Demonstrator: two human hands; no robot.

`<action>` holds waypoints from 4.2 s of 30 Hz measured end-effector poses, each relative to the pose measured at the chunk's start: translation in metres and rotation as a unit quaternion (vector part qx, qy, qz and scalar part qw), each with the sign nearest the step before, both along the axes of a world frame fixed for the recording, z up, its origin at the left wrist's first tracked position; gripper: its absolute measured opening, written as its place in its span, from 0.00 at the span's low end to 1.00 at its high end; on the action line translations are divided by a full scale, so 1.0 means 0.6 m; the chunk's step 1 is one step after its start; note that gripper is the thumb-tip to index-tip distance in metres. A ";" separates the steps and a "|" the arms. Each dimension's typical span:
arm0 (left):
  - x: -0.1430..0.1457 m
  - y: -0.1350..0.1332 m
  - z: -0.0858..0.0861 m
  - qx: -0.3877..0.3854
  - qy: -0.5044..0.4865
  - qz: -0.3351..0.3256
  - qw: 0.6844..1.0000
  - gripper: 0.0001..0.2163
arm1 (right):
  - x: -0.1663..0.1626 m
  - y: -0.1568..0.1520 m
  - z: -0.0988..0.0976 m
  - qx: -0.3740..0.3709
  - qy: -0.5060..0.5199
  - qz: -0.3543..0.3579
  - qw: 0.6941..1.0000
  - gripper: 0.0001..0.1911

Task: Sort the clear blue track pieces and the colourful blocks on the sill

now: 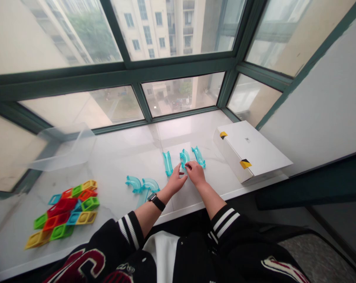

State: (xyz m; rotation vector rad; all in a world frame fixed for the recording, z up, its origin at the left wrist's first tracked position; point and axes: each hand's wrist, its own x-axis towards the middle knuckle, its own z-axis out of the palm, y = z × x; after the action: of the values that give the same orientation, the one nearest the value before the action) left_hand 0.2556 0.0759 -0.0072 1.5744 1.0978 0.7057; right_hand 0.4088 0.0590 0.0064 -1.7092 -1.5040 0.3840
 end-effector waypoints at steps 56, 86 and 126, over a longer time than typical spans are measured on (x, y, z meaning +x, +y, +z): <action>-0.425 -0.185 0.023 0.099 0.246 0.107 0.958 0.10 | -0.204 -0.143 -0.045 -0.044 -0.192 0.176 0.964 0.30; -0.476 -0.187 0.055 -0.093 0.106 0.164 0.976 0.18 | -0.220 -0.147 -0.039 -0.016 -0.268 0.179 0.946 0.23; -0.269 -0.140 0.107 -0.119 -0.190 0.180 0.958 0.23 | -0.217 -0.166 0.096 0.127 -0.043 0.228 0.965 0.17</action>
State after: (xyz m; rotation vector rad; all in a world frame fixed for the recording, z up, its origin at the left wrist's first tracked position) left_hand 0.0941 -0.0082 0.0569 0.9903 1.1384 1.0293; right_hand 0.2787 -0.0405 0.0639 -1.1870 -1.9218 0.3378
